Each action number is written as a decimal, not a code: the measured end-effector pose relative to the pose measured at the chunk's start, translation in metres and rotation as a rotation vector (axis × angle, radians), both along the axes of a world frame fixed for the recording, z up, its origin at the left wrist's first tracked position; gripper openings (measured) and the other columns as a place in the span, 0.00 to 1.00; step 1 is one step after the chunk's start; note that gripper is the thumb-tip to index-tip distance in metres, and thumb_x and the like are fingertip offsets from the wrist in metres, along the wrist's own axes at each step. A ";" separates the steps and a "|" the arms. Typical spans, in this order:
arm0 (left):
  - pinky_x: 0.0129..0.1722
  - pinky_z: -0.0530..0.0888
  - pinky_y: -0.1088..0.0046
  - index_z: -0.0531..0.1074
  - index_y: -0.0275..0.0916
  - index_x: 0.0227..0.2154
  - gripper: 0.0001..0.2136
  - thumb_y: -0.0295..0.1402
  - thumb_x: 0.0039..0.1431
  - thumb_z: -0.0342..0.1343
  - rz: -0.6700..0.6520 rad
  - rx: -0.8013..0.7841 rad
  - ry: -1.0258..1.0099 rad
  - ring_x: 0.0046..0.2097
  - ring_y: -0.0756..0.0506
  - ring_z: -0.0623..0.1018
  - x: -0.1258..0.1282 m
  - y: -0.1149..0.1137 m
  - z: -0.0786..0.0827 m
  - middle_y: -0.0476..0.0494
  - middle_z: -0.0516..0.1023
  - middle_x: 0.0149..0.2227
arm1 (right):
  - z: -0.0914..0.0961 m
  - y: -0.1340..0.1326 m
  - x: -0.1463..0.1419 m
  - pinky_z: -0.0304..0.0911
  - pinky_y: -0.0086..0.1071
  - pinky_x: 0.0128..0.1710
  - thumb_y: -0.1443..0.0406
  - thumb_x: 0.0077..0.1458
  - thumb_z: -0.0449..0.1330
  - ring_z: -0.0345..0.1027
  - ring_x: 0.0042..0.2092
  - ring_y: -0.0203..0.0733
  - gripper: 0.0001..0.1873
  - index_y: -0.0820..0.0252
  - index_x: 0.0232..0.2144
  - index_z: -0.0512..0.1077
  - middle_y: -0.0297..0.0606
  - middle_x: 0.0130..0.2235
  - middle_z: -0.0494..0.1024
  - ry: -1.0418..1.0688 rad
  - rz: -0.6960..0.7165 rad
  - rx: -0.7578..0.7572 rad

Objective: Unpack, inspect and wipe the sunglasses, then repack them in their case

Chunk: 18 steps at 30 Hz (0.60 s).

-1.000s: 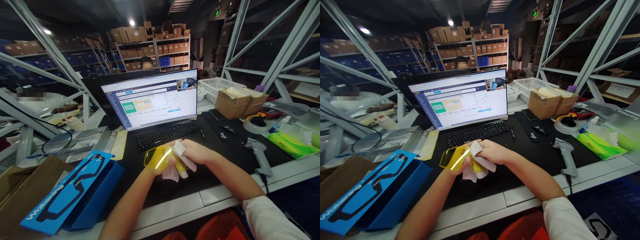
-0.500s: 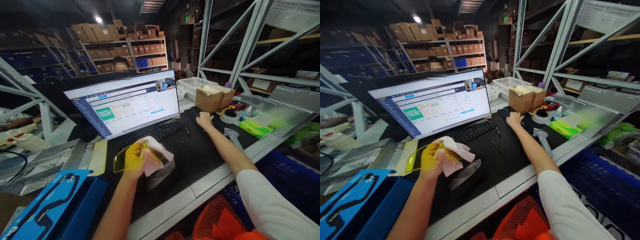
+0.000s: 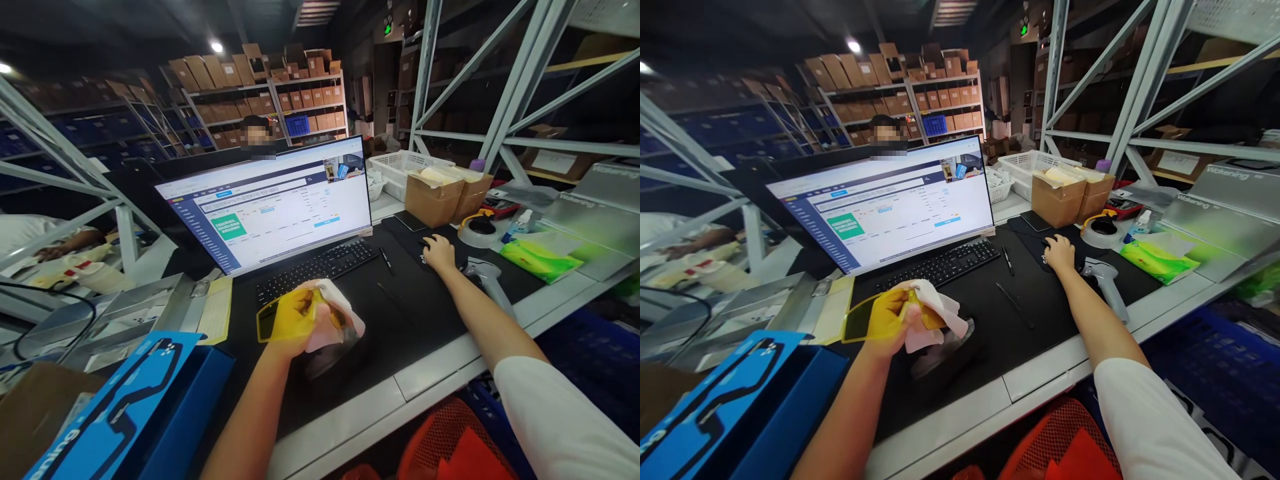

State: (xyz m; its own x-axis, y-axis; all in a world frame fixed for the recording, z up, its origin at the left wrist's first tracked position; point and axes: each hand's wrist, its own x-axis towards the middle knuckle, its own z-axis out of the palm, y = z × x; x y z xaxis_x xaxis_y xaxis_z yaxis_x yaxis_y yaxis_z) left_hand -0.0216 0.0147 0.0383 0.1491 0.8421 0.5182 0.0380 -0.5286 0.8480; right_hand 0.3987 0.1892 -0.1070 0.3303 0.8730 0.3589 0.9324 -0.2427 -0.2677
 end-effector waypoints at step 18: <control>0.31 0.78 0.69 0.77 0.36 0.39 0.20 0.48 0.52 0.66 -0.054 -0.031 0.024 0.31 0.42 0.82 0.007 -0.002 0.002 0.40 0.83 0.32 | -0.008 0.004 0.004 0.58 0.46 0.55 0.66 0.62 0.51 0.55 0.62 0.53 0.23 0.58 0.56 0.73 0.49 0.62 0.67 0.008 0.006 0.040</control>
